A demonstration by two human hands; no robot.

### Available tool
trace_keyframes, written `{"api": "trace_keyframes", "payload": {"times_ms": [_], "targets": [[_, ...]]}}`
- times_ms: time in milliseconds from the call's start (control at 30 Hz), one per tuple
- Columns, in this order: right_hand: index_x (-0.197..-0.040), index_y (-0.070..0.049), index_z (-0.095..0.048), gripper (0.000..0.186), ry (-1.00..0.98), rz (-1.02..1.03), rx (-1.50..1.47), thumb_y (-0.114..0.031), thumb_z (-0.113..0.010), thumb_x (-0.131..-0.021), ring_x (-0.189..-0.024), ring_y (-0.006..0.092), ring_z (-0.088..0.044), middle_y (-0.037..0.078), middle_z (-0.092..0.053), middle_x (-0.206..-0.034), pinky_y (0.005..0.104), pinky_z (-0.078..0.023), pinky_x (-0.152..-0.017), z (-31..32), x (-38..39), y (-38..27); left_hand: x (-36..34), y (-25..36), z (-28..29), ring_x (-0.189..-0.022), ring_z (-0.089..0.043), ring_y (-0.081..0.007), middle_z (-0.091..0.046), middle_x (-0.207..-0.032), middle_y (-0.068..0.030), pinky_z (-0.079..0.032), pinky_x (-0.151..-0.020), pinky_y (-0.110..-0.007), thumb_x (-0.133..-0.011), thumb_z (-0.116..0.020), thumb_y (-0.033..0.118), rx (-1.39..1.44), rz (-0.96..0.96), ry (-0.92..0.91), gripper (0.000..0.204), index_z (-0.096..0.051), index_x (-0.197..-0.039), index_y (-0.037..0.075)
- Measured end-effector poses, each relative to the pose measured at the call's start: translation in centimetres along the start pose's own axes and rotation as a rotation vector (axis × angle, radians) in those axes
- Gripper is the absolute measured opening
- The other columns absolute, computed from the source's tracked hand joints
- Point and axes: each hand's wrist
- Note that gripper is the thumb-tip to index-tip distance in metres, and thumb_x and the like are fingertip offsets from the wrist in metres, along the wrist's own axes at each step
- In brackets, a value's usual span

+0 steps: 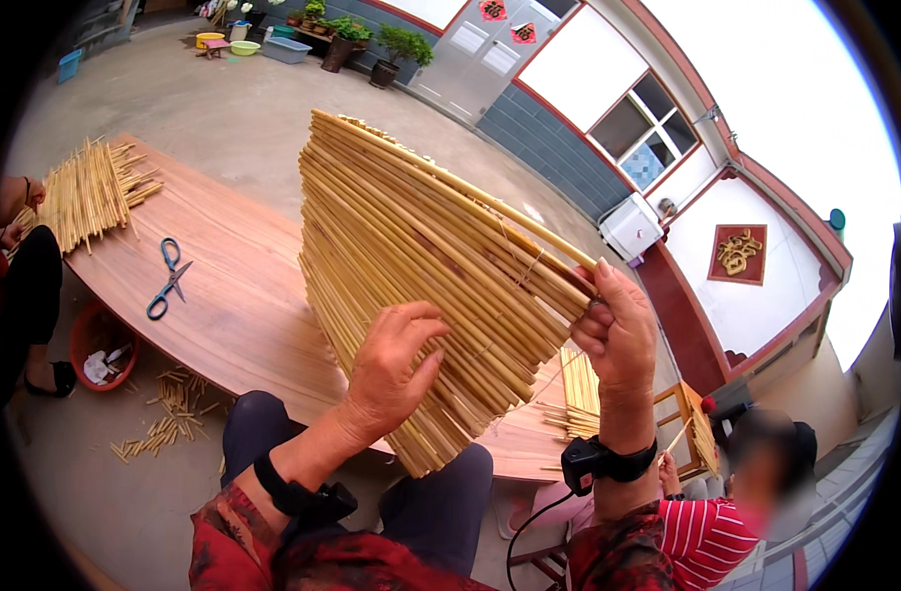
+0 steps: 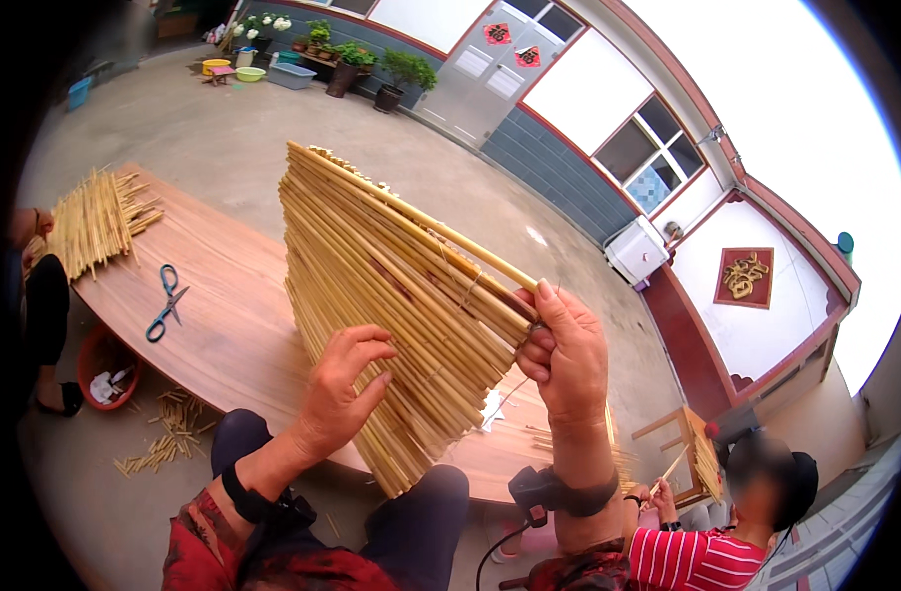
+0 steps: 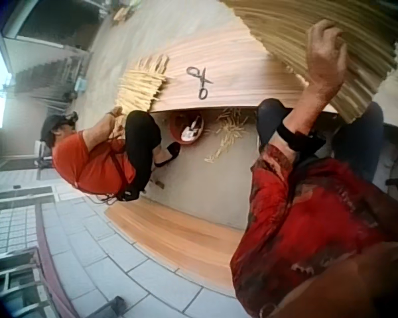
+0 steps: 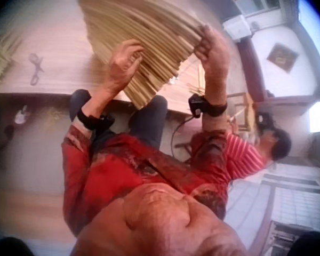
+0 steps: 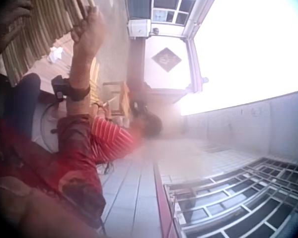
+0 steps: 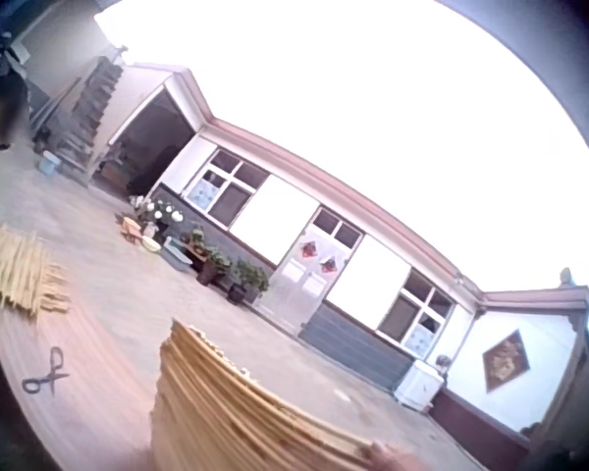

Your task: The person weaves thin bamboo strips together using a string and needle to create a flat mat. They repeatedly pass the string through the aligned strips, pull it tight, and adjust the bamboo pieces to maintain alignment.

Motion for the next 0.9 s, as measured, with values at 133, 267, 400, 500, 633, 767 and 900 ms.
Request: {"api": "trace_keyframes", "payload": {"times_ms": [133,267,400,500,633,767,900], "targets": [[-0.099,-0.001,-0.063,0.031,0.021,-0.014,-0.066,-0.029,-0.052,-0.103,-0.043,0.0017,-0.027,-0.008,-0.033,-0.058,0.0182,-0.025,-0.036,1.8,-0.1,0.5,0.4,0.0,-2.0,-0.109,-0.055,-0.0345,-0.058,-0.115,-0.0159,-0.045,-0.095,-0.040,-0.078,-0.067,-0.003,0.074,0.034,-0.042,0.027,-0.062,-0.104,0.002],[-0.100,0.000,-0.062,0.031,0.061,-0.022,-0.091,-0.029,-0.051,-0.103,-0.043,0.0018,-0.026,-0.008,-0.032,-0.058,0.0181,-0.025,-0.036,1.9,-0.1,0.9,0.8,-0.2,-3.0,-0.108,-0.055,-0.0355,-0.058,-0.113,-0.0166,-0.045,-0.094,-0.041,-0.077,-0.068,-0.003,0.100,0.019,-0.056,0.030,-0.062,-0.105,0.001],[-0.100,0.000,-0.061,0.032,0.107,-0.048,-0.128,-0.029,-0.051,-0.103,-0.043,0.0018,-0.025,-0.008,-0.032,-0.058,0.0180,-0.025,-0.037,2.1,0.0,1.3,0.5,0.3,-3.3,-0.109,-0.055,-0.0362,-0.058,-0.116,-0.0174,-0.045,-0.095,-0.042,-0.075,-0.068,-0.004,0.074,-0.035,-0.049,0.035,-0.061,-0.109,0.001],[-0.101,0.000,-0.061,0.032,0.121,-0.056,-0.136,-0.030,-0.051,-0.103,-0.044,0.0018,-0.024,-0.008,-0.031,-0.058,0.0181,-0.024,-0.037,2.1,0.3,1.8,0.3,0.1,-3.5,-0.112,-0.055,-0.0365,-0.058,-0.120,-0.0177,-0.044,-0.097,-0.043,-0.074,-0.069,-0.004,0.051,-0.070,-0.040,0.039,-0.061,-0.112,0.000],[-0.101,0.000,-0.060,0.032,0.129,-0.061,-0.157,-0.030,-0.051,-0.103,-0.044,0.0017,-0.024,-0.008,-0.031,-0.057,0.0178,-0.024,-0.037,1.6,0.7,1.9,0.1,0.3,-3.6,-0.119,-0.052,-0.0370,-0.055,-0.128,-0.0178,-0.042,-0.102,-0.044,-0.073,-0.070,-0.003,0.009,-0.120,-0.043,0.046,-0.060,-0.117,-0.001],[-0.103,0.000,-0.061,0.031,0.111,-0.060,-0.156,-0.030,-0.052,-0.103,-0.044,0.0014,-0.024,-0.008,-0.032,-0.057,0.0172,-0.024,-0.038,1.5,1.0,2.2,0.0,0.4,-3.6,-0.122,-0.051,-0.0373,-0.054,-0.131,-0.0178,-0.041,-0.103,-0.045,-0.073,-0.070,-0.002,-0.010,-0.139,-0.044,0.048,-0.059,-0.119,0.000],[-0.103,0.000,-0.061,0.031,0.115,-0.057,-0.162,-0.030,-0.052,-0.103,-0.044,0.0013,-0.025,-0.008,-0.032,-0.058,0.0171,-0.025,-0.038,1.4,1.4,2.4,0.1,0.3,-3.6,-0.123,-0.050,-0.0374,-0.053,-0.132,-0.0183,-0.040,-0.104,-0.045,-0.074,-0.070,-0.001,-0.008,-0.143,-0.050,0.048,-0.059,-0.120,0.000]]}}
Point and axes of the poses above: each hand's wrist, its own x-axis away from the middle knuckle, its own z-axis out of the back of the hand, y = z × x
